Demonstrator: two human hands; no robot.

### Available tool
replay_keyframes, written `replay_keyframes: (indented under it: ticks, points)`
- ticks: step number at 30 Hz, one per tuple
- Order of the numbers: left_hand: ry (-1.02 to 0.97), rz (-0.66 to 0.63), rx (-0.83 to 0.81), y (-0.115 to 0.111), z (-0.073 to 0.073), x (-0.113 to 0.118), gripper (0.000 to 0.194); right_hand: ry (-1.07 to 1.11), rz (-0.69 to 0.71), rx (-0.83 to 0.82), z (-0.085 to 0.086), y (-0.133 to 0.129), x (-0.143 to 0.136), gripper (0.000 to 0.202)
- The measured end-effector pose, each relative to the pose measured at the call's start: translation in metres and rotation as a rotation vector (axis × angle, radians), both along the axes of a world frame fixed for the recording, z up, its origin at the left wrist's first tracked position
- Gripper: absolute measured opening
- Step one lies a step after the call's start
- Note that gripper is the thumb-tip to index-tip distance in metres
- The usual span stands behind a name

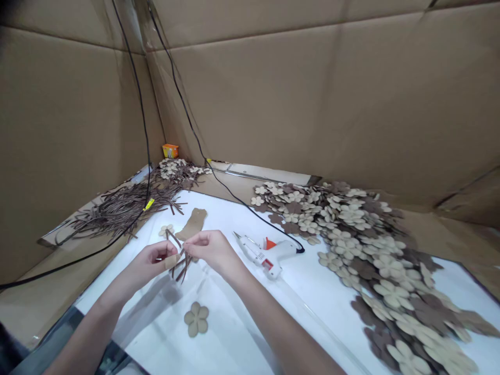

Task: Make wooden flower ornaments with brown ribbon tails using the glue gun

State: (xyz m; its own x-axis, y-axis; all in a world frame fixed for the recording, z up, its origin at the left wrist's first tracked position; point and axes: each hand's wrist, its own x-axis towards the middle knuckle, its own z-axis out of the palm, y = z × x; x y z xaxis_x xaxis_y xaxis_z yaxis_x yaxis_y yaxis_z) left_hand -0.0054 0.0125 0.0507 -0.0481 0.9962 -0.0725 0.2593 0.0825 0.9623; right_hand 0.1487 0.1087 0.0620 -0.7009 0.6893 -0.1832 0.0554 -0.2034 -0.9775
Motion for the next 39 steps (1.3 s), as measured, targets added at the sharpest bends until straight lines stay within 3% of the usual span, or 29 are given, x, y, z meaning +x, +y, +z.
replay_keyframes:
  ticks: [3,9,14,20,24,31,39]
  points:
    - [0.011,0.029,0.027,0.002,0.004,0.003,0.028,0.008,0.018,0.013,-0.001,-0.001,0.0,0.028]
    - [-0.037,-0.054,0.006,0.005,0.011,0.009,0.035,0.032,0.032,0.04,0.001,-0.003,0.002,0.024]
    - [-0.081,0.05,-0.023,0.002,0.008,0.013,0.035,-0.021,0.065,0.047,0.006,-0.005,0.005,0.023]
    - [-0.091,0.087,-0.01,0.001,0.002,0.012,0.037,-0.102,0.035,0.122,0.001,-0.002,0.003,0.028]
    - [-0.102,0.076,-0.028,0.001,-0.001,0.01,0.039,-0.087,0.034,0.17,-0.003,0.001,0.001,0.031]
    - [-0.146,0.065,-0.052,-0.003,-0.005,0.011,0.036,-0.035,0.12,0.099,-0.005,-0.001,0.001,0.03]
    - [-0.166,0.049,-0.096,-0.009,-0.006,0.006,0.037,-0.02,0.038,0.119,-0.011,-0.004,-0.005,0.023]
